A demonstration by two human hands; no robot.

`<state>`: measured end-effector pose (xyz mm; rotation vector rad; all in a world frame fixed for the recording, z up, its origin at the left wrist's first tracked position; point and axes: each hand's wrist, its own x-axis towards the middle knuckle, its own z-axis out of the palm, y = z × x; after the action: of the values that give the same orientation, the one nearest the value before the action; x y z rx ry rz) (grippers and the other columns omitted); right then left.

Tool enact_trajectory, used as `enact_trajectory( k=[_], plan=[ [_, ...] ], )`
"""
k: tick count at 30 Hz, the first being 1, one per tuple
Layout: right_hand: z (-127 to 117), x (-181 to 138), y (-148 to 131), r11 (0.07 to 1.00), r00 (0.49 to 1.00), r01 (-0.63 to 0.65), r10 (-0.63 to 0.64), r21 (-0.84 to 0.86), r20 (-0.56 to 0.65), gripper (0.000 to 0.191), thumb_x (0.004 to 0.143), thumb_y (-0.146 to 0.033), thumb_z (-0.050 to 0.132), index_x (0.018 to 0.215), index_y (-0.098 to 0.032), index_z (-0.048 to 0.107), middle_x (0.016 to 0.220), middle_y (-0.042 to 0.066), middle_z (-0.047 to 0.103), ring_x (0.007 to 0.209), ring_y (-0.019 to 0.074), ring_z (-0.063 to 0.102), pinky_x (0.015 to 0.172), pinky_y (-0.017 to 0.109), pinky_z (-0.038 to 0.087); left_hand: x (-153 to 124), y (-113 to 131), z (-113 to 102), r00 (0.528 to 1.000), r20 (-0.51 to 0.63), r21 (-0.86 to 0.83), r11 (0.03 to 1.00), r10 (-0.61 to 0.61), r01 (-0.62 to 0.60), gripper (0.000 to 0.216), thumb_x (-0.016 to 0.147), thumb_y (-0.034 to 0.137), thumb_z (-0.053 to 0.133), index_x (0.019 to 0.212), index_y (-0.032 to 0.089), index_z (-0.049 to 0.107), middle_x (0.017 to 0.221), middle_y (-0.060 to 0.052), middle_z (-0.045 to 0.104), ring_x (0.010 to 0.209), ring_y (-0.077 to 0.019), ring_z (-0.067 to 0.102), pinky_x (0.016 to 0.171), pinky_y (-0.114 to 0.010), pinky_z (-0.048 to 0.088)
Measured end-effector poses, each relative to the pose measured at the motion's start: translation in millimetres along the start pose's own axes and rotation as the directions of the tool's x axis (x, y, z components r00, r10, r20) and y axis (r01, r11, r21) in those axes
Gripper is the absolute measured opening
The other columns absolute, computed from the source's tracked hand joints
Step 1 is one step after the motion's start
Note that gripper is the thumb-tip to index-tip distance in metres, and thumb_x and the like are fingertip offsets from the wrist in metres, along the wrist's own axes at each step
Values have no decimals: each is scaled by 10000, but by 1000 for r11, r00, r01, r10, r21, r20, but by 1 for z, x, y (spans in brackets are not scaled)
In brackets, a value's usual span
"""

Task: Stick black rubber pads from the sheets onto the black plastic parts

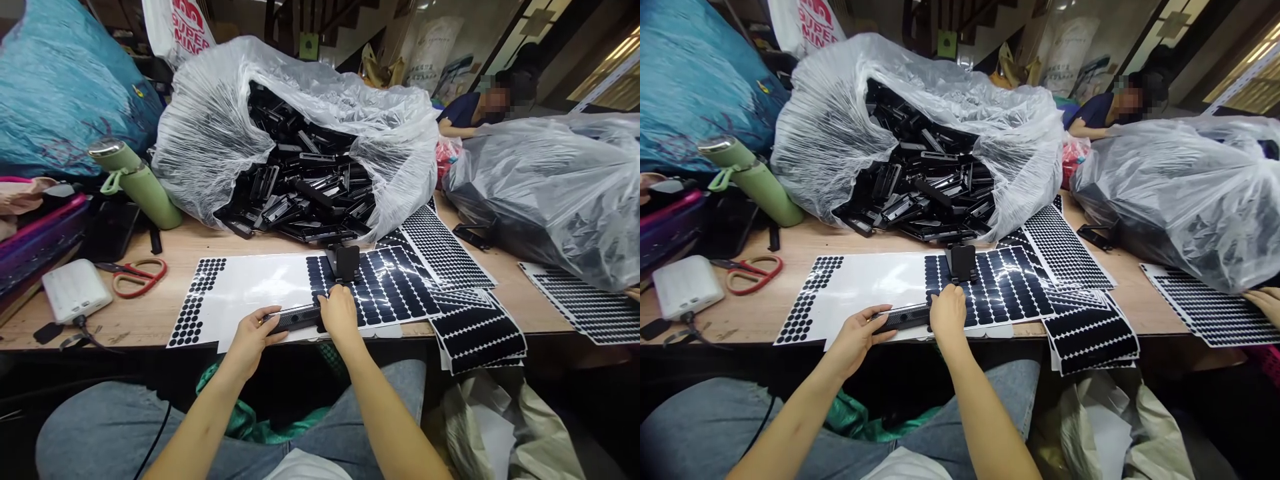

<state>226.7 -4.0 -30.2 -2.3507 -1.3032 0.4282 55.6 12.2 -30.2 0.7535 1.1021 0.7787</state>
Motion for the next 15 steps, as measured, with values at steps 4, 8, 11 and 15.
enact_trajectory(
  k=[4,8,11,15],
  plan=[
    [-7,-5,0,995,999,-19,15,95,47,115,795,-213,440,780,-153,537,895,142,560,803,242,553,704,351,402,2,-1,-1,1000,7,14,1000,-18,18,278,675,196,680,933,125,606,878,-71,604,817,-185,613,748,-363,555],
    [-25,-17,8,873,998,-29,-1,486,61,172,779,-329,467,733,-179,538,819,63,578,732,176,532,684,303,400,-4,7,0,998,45,-35,999,-32,34,279,671,182,683,931,120,604,901,-80,616,844,-197,611,747,-367,553],
    [-37,-27,15,655,964,-197,-6,730,265,223,694,-393,565,676,-175,522,780,30,566,700,140,515,672,278,419,-11,16,3,995,96,-56,998,-31,36,287,671,183,684,939,120,605,906,-83,629,844,-200,613,730,-359,555],
    [-43,-37,19,471,905,-353,-45,808,422,297,618,-421,648,643,-169,492,716,-8,492,695,115,484,720,288,444,-19,22,8,991,131,-29,999,-27,31,306,674,197,684,958,121,597,895,-84,648,835,-203,622,728,-351,552]
  ],
)
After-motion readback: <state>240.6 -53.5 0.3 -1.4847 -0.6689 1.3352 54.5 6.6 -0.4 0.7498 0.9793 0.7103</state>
